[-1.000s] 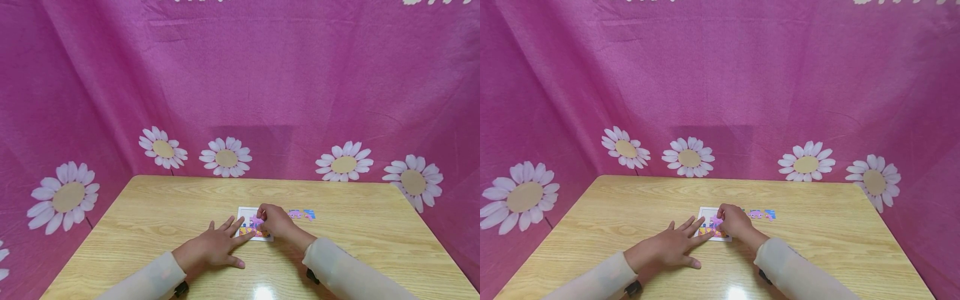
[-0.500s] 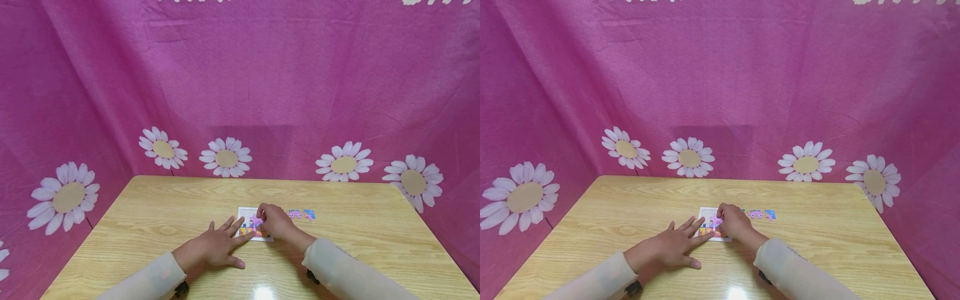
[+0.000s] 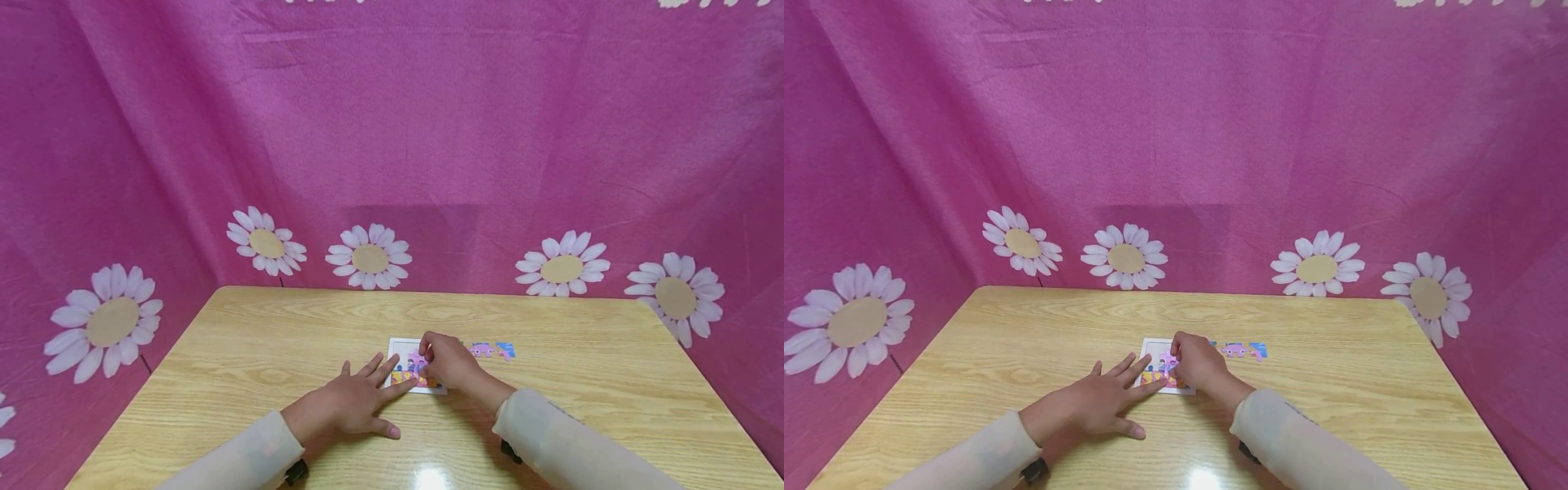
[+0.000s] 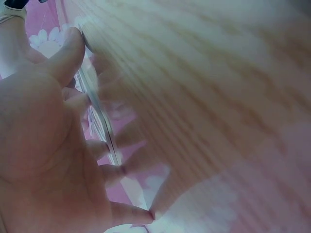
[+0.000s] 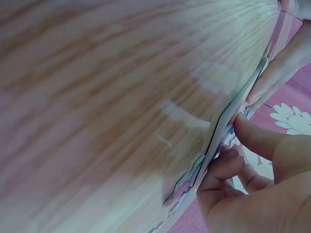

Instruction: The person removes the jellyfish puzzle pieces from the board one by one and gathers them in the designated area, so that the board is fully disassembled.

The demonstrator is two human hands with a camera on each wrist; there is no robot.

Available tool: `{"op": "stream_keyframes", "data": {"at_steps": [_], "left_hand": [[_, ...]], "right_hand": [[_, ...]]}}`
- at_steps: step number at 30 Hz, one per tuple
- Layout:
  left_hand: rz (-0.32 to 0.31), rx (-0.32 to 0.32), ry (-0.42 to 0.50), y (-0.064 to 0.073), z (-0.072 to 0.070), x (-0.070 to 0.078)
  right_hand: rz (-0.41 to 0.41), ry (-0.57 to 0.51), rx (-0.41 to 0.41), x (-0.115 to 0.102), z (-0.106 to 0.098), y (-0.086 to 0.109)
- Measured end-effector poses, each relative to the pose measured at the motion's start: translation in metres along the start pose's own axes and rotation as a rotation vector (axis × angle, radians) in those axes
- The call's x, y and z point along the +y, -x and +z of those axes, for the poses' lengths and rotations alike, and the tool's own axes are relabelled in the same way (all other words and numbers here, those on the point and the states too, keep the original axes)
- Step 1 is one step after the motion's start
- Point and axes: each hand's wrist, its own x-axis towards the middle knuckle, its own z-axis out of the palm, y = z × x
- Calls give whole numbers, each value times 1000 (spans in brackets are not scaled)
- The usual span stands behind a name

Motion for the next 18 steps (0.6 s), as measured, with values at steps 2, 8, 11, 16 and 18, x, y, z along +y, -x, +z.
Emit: {"op": "stream_keyframes", "data": {"at_steps": [2, 8, 11, 16, 18], "left_hand": [[0, 2, 1, 0, 0, 0], [-1, 8, -11, 0, -1, 1], [-3, 6, -18, 1, -1, 1], [-3, 7, -33, 1, -1, 2], [-3, 6, -30, 1, -1, 2]], "right_hand": [[3, -12, -2, -1, 0, 1], [-4, -56, 9, -1, 1, 1], [-11, -74, 14, -1, 1, 1], [-30, -92, 34, -1, 1, 2], [-25, -105, 32, 0, 2, 2]]}}
